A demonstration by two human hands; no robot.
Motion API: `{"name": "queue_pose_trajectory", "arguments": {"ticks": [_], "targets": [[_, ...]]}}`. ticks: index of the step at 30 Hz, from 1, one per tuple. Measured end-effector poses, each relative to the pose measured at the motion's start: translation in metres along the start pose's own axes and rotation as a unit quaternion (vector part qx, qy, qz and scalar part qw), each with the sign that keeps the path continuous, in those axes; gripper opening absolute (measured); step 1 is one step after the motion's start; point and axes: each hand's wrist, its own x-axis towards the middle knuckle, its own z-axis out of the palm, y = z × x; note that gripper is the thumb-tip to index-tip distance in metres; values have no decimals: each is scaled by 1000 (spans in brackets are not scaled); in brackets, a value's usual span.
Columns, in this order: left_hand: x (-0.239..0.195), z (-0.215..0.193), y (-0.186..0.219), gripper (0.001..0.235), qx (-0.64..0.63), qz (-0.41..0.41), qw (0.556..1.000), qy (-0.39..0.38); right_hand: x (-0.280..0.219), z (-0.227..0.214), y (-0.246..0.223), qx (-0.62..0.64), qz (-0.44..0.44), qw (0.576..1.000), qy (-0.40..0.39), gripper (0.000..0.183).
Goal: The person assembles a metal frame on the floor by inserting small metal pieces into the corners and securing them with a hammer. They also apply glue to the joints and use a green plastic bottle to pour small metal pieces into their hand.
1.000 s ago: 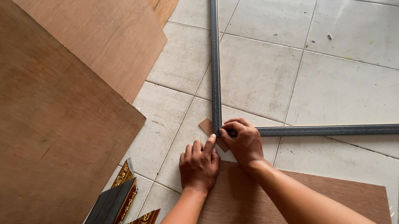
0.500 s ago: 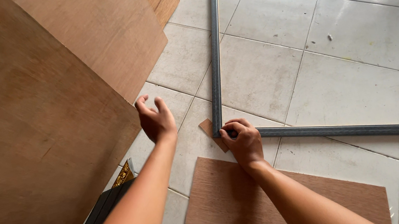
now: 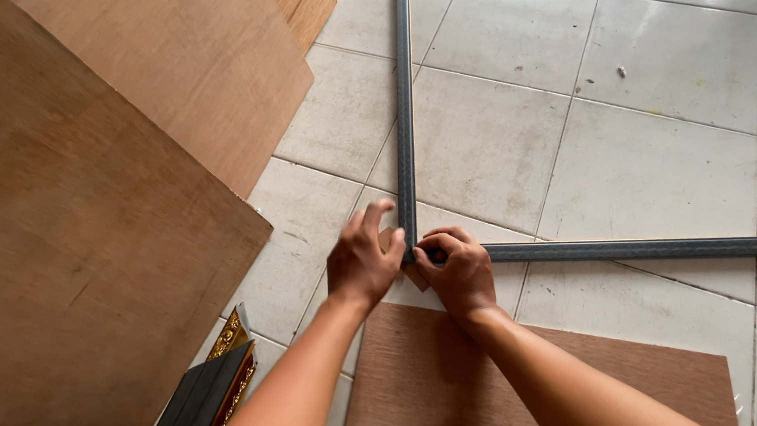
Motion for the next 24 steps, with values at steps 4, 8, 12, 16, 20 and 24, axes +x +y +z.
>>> {"name": "queue_pose_trajectory", "arguments": {"ticks": [4, 8, 12, 16, 20, 24], "targets": [[-35, 24, -27, 34, 42, 22, 999, 19, 0, 3, 4, -1, -4, 1000, 11, 9], [-64, 44, -48, 43, 95, 39, 995, -18, 0, 0, -1, 17, 9, 1000, 2, 9], [-68, 62, -62, 53, 125, 38, 991, 30, 1, -6, -9, 43, 22, 999, -8, 14], [-70, 62, -61, 53, 119, 38, 991, 43, -2, -10, -12, 50, 30, 998, -4, 22], [-65, 51, -30, 42, 70, 35, 994, 78, 7, -16, -5, 169, 116, 979, -5, 23], [-57, 46, 43, 26, 2, 124, 990, 68, 26, -69, -19, 440, 359, 823, -16, 33]]}}
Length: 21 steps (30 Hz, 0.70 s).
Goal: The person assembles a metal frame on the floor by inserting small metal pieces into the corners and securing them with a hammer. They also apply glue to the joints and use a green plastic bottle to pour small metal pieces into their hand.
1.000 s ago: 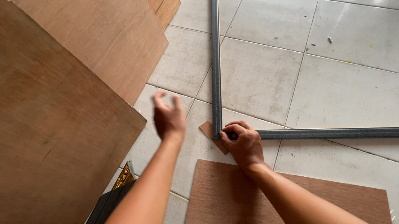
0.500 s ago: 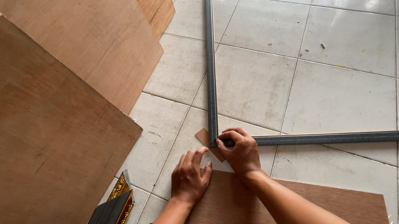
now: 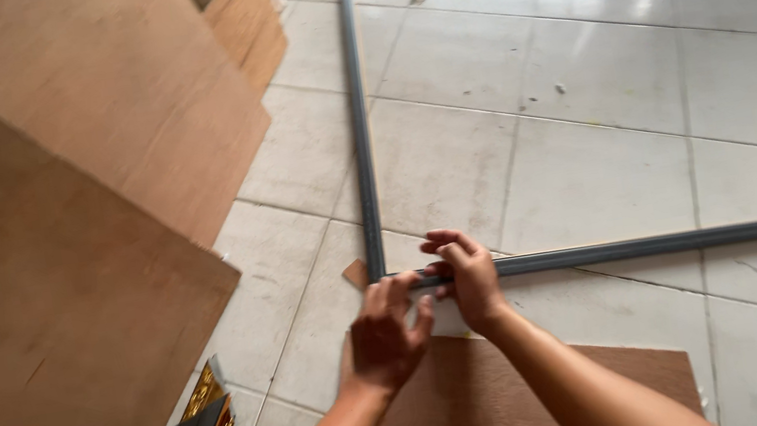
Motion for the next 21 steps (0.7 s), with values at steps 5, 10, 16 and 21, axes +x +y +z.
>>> {"name": "queue_pose_trajectory", "arguments": {"ticks": [5, 10, 16, 21], "targets": [[33, 63, 81, 30, -47, 93, 990, -91, -25, -109, -49, -49, -61, 984, 159, 25], [53, 127, 166, 41, -79, 174, 959, -209, -71, -258, -99, -163, -100, 939, 287, 21], [23, 198, 271, 57, -119, 255, 913, -296, -186, -375, -142, -622, 111, 706, 319, 42], [-16, 220, 313, 69, -92, 305, 868, -382, -232, -380, -129, -668, 209, 684, 204, 39]]}}
